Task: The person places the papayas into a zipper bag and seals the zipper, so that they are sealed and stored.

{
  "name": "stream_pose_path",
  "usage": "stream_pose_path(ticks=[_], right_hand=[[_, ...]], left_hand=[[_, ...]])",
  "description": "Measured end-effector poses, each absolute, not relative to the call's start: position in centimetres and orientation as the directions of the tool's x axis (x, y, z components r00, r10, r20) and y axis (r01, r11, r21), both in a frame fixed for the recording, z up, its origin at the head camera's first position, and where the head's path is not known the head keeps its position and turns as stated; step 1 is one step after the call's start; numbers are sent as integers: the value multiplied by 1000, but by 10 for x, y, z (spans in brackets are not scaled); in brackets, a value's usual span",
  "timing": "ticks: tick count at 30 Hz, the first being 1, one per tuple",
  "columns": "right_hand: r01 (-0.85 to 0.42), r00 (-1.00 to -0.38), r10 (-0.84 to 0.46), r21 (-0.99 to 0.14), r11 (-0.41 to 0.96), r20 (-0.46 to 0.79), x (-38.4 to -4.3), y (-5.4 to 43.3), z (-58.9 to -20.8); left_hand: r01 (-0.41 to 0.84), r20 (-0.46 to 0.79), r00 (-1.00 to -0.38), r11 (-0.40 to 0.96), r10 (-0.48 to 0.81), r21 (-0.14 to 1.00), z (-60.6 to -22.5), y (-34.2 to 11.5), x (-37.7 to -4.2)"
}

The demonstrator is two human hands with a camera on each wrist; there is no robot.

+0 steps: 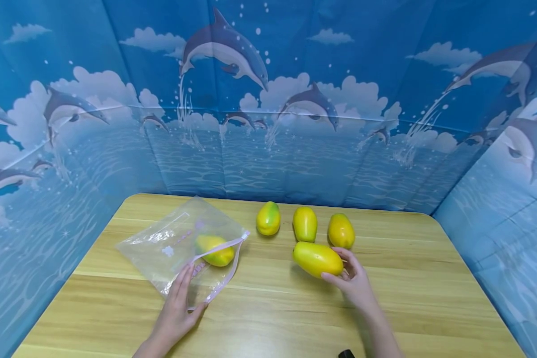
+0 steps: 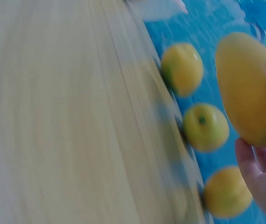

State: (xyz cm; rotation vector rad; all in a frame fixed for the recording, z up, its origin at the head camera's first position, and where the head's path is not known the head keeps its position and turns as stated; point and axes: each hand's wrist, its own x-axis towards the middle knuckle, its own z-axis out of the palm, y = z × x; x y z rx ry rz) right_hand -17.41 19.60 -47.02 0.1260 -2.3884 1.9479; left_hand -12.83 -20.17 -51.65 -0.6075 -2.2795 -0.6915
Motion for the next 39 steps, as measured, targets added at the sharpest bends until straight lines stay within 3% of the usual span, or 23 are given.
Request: stream_pose_path(ticks=[13,39], right_hand=[[-13,-999,-30,-999,38,12,-172,134,-478],[-38,-996,-88,-996,83,30,-158,57,-481]], left_hand=[[570,697,-680,762,227,308,-515,-200,-127],[573,698,-678,760,230,307,-513,-200,-127]])
